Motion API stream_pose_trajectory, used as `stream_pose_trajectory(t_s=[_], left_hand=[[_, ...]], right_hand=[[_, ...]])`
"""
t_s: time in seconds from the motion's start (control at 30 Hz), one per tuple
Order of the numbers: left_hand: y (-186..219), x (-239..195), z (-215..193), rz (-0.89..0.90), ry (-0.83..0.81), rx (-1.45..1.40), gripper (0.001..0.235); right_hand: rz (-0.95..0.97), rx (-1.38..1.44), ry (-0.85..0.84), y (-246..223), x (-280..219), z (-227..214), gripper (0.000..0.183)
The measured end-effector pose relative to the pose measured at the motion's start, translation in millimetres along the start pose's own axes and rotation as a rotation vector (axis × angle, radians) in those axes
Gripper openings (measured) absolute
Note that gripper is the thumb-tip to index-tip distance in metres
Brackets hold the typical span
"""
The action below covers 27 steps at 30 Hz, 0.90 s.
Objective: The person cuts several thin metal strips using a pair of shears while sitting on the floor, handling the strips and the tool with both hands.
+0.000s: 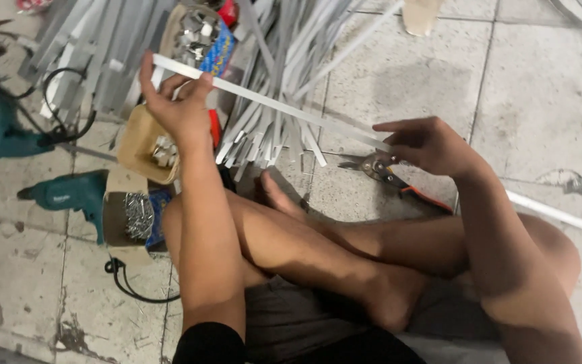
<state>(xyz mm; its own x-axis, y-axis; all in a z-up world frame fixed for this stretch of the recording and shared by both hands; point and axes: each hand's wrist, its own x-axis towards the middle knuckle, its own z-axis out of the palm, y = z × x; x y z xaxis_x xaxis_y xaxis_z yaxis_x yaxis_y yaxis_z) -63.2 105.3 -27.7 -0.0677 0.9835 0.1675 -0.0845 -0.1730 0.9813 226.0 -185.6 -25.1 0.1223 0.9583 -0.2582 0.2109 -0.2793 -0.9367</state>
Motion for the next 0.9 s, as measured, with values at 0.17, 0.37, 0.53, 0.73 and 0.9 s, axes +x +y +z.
stream_pose_trajectory(t_s=[0.17,0.37,0.53,0.73,0.9], left_hand=[[-10.8,10.0,-5.3,-0.068,0.050,-0.023,0.091],[-32.1,20.2,-15.5,-0.001,0.061,-0.005,0.090],[-39.2,20.6,-10.5,-0.017,0.064,0.026,0.088],[-23.3,11.0,0.4,0.038,0.124,-0.024,0.092],[7.9,-3.6,6.5,-0.036,0.056,0.021,0.088]], right_hand=[[0.095,-0.045,0.098,9.2,3.0,-5.4,0.020],[0.056,-0.097,0.164,16.6,2.4,-10.1,0.016],[0.047,-0.129,0.163,16.1,-0.4,-12.3,0.018],[0.228,-0.154,0.172,-0.1,4.3,-15.2,0.019],[0.143,0.073,0.186,15.5,5.3,-14.8,0.020]])
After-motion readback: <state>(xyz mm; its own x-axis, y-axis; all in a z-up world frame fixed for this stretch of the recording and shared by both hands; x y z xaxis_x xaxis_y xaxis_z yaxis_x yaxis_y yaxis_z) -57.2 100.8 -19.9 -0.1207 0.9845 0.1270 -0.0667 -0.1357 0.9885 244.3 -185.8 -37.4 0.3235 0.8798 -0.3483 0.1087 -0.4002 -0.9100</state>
